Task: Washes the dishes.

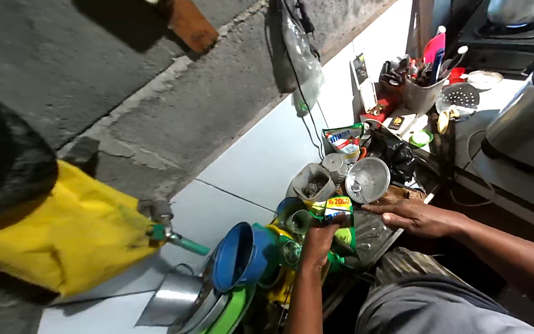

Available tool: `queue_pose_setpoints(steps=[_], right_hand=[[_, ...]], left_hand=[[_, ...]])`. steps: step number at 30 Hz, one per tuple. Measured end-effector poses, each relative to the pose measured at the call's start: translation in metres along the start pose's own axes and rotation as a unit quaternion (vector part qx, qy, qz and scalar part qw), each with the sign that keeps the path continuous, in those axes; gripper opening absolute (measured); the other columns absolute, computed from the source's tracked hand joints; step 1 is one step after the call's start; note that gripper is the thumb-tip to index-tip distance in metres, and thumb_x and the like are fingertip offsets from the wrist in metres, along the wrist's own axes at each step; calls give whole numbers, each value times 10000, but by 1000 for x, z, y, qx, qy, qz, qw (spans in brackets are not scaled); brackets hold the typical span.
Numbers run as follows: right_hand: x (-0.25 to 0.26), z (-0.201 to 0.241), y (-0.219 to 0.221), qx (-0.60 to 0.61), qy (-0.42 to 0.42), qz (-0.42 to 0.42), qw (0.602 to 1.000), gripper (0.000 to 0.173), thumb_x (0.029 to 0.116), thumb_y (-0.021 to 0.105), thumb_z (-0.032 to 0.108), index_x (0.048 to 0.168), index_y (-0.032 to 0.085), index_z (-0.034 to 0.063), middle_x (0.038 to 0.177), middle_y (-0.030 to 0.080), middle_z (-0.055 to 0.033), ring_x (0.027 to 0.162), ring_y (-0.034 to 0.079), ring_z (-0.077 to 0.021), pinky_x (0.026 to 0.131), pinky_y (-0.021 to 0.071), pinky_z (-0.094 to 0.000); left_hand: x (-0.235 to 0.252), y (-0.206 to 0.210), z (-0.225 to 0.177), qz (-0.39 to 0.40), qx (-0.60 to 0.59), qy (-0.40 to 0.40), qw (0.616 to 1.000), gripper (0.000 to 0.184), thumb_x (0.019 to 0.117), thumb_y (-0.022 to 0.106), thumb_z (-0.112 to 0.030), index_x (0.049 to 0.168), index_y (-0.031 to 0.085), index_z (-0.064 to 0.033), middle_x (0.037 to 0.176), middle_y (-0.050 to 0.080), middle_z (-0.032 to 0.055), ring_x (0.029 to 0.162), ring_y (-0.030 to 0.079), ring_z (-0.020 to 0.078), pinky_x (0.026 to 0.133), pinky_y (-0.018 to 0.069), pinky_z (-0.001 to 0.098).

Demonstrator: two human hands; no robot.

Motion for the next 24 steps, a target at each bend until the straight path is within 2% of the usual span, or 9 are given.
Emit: queue_pose_setpoints(steps=[2,4,6,8,10,13,18,21,24], right_hand=[[12,3,6,-12,-7,9,1000,628,1095,235,538,1556,476,187,963,713,-131,868,674,-266,879,521,-542],[20,7,12,-16,-26,1,1000,621,1096,271,533,1522,520,156,990,720,-149,910,685,-285,901,518,-556],[24,15,14,-28,-37,-13,999,609,1094,299,527,1500,541,143,1094,721,-162,1004,689,-306,936,503,-580],[26,22,14,-65,-56,-33,996,583,1095,319,522,1520,525,180,1241,712,-164,1116,694,-346,958,500,-620],[25,26,14,-102,-80,-50,990,580,1095,313,525,1512,535,188,1236,711,-172,1071,706,-372,888,521,-632],[23,29,6,-111,-103,-29,988,580,1095,319,524,1508,538,181,1222,710,-179,1051,706,-371,876,528,-614],[16,27,-8,-95,-171,1,981,554,1099,355,482,1484,565,144,1219,721,-170,1084,711,-328,917,538,-569],[10,25,-13,-115,-205,-6,972,536,1106,322,486,1488,561,196,1196,726,-142,1032,718,-301,864,553,-544],[3,16,-20,-122,-203,-18,971,528,1108,300,490,1532,510,258,1210,722,-140,1025,720,-302,856,557,-551]], left_hand=[[-6,-4,2,1,-14,1,1000,282,871,657,124,1132,598,35,972,702,-4,928,664,21,866,561,214],[-10,-6,3,12,-22,0,1000,345,855,679,133,1169,580,31,994,696,-4,940,662,22,872,562,215],[-12,-7,5,26,-18,1,999,350,851,682,133,1173,584,35,1009,694,7,951,658,27,880,558,218],[-13,-8,5,35,5,-4,999,354,855,690,121,1188,593,50,1044,693,36,980,654,41,899,550,226],[-15,-7,6,28,30,-3,999,320,869,707,80,1177,628,45,1075,700,50,1010,654,49,919,547,235],[-19,-4,-1,12,35,-10,999,271,892,695,63,1159,653,40,1080,701,52,1023,652,56,929,543,237],[-27,-10,-8,47,-30,-32,998,216,877,663,120,1052,669,-7,918,722,-9,878,684,44,842,576,227],[-23,-16,-7,99,-59,-59,992,180,906,623,112,1027,684,-6,862,727,19,782,692,77,763,590,235],[-23,-17,-21,203,-57,-70,975,173,918,628,62,1003,715,-61,858,749,-12,750,699,44,731,588,195]])
Point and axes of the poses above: each hand's wrist, its own x-axis towards the middle knuckle, its own y-axis out of the palm, z = x × y, the point moved 1 cm from there along x, towards the middle knuckle
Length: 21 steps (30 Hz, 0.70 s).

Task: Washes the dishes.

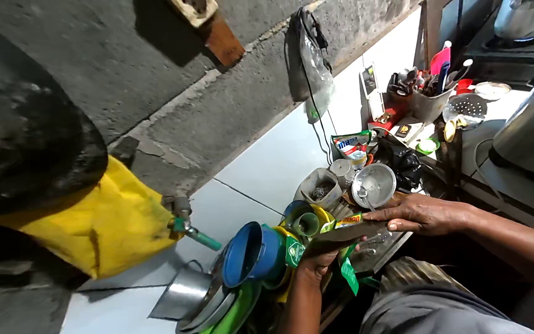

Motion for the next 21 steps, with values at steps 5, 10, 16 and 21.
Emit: queue_pose_setpoints(steps=[5,10,16,21], right_hand=[[-14,-10,-3,103,47,28,993,593,1104,257,507,1568,458,197,1323,680,-117,1179,659,-169,1040,504,-415],[-8,3,10,106,64,17,992,623,1089,289,534,1542,494,158,1297,693,-145,1193,663,-237,1023,496,-502],[11,8,21,33,16,-47,998,604,1084,338,549,1478,562,150,1134,735,-159,990,722,-299,840,559,-532],[14,14,18,-33,35,-72,996,692,1060,357,605,1599,376,173,927,717,-152,713,681,-316,638,542,-527]], left_hand=[[4,6,0,62,26,4,998,117,908,657,-3,967,700,-94,826,744,-31,699,679,28,690,570,181],[3,13,7,-84,8,30,996,213,849,720,68,1026,684,-45,888,742,-10,819,705,58,791,598,231],[4,11,15,-147,51,42,987,238,853,669,130,1053,667,0,922,715,-19,901,673,27,871,566,220],[-2,9,18,-229,10,85,970,291,869,589,167,1090,618,-20,899,692,-48,847,661,1,804,572,201]])
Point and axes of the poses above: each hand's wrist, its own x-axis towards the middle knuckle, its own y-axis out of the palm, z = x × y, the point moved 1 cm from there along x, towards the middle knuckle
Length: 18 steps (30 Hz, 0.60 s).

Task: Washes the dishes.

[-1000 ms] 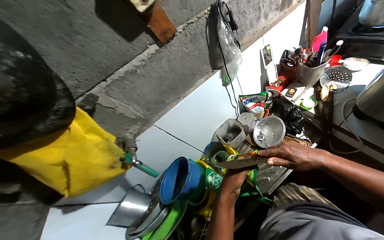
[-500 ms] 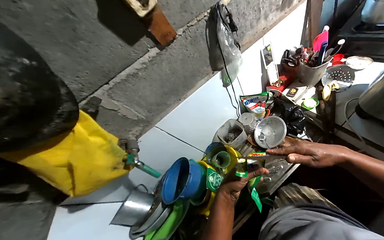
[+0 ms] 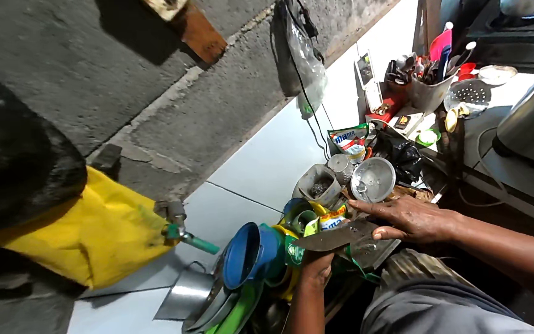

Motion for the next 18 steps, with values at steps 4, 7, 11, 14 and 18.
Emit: queue_pose_setpoints(steps=[4,7,11,14,18], right_hand=[[-3,-4,6,-9,-53,-55,997,516,1083,363,542,1494,516,270,937,674,-120,688,656,-263,568,529,-437],[-5,-7,9,-24,-60,-71,995,468,1096,344,519,1475,554,343,888,631,-109,658,613,-238,535,495,-402],[-4,-8,10,-50,-36,-79,995,478,1093,341,531,1502,525,366,865,615,-108,619,589,-238,502,469,-398],[-1,-8,10,17,-9,-60,998,509,1103,327,503,1528,511,291,991,674,-129,777,663,-239,648,541,-423],[3,-10,6,291,39,-3,956,533,1124,310,409,1557,455,134,973,655,3,775,562,16,710,476,-160]], left_hand=[[2,-3,1,-18,-33,22,999,260,908,531,144,1060,622,-46,885,704,-56,845,673,8,808,579,209],[1,-6,-1,-35,-8,25,999,258,913,539,142,1085,612,-35,907,692,-57,867,663,-1,824,568,200],[2,-8,0,-48,-1,51,998,309,868,597,148,1101,630,-52,934,702,-67,908,665,-9,860,567,204],[6,-6,-1,-27,10,66,997,336,840,637,141,1144,627,-3,993,704,-40,962,662,5,904,557,212],[10,2,-7,-18,-19,56,998,306,893,635,47,1189,565,15,1030,701,-10,980,670,22,914,558,214]])
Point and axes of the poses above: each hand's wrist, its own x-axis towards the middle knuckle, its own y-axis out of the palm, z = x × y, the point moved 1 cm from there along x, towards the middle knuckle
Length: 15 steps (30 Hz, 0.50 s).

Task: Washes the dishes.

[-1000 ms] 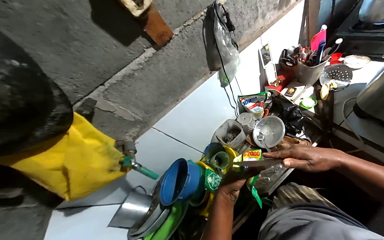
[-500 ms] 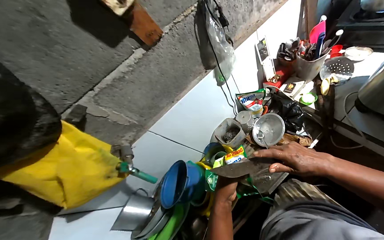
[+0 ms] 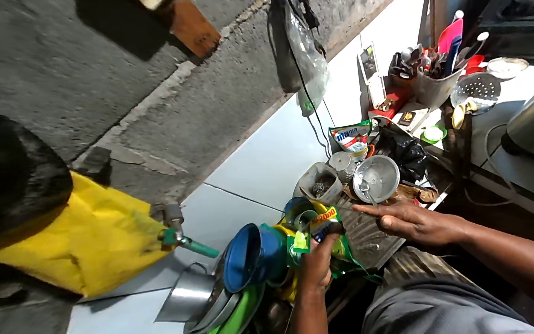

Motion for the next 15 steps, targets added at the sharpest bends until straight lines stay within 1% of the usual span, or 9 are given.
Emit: queue_pose_setpoints(steps=[2,3,5,6,8,9,12,13,15], right_hand=[[1,-2,0,134,35,35,990,559,1119,280,473,1528,466,140,808,597,50,586,487,19,514,421,-149],[3,-3,1,177,46,44,982,576,1108,270,522,1488,478,144,804,603,63,560,484,18,481,413,-147],[6,-4,4,182,66,18,981,580,1105,246,530,1484,468,151,840,603,70,572,484,17,488,415,-144],[9,-2,6,138,74,-19,988,563,1115,255,481,1530,447,151,874,601,56,619,498,10,541,436,-154],[18,0,12,44,82,-92,991,545,1116,351,377,1593,381,116,1088,660,-52,815,587,-36,740,508,-215],[24,-2,16,33,89,-117,989,563,1106,410,353,1602,352,92,1260,662,-113,972,643,-66,872,536,-251],[38,-18,34,76,83,-192,975,616,1090,491,285,1607,287,22,1470,550,-196,1273,597,-140,1105,465,-304],[43,-23,39,93,75,-214,969,623,1087,498,266,1609,275,10,1508,515,-209,1339,560,-167,1152,430,-324],[52,-30,47,118,66,-245,960,627,1080,507,240,1612,264,11,1509,506,-221,1325,569,-196,1123,453,-344]], left_hand=[[5,-1,4,17,-45,-25,999,397,900,666,-78,1266,539,6,1070,693,31,912,671,53,817,573,223],[9,-1,8,25,-82,-31,996,419,888,696,-112,1268,561,0,1014,698,44,802,663,63,721,576,221],[11,2,14,36,-147,-37,988,382,865,732,-133,1195,586,-7,775,640,13,594,598,57,583,553,210],[10,5,18,33,-160,-42,986,351,849,747,-142,1130,573,-25,695,610,-8,561,590,54,578,554,216],[3,12,30,5,-155,-52,987,379,782,788,-134,1065,555,-37,696,624,-10,605,621,60,626,576,235],[-1,17,38,-3,-138,-51,989,445,750,805,-115,1100,544,-27,766,652,-7,681,650,58,681,589,240],[-17,29,70,39,-75,-29,996,556,708,814,-6,1198,553,20,982,718,-24,915,689,28,851,592,236],[-21,31,79,51,-46,-23,997,541,699,765,54,1197,553,43,1003,717,-25,937,685,18,867,586,234],[-26,32,95,53,28,-11,998,502,702,654,114,1194,555,98,1033,703,-1,972,665,-3,891,567,222]])
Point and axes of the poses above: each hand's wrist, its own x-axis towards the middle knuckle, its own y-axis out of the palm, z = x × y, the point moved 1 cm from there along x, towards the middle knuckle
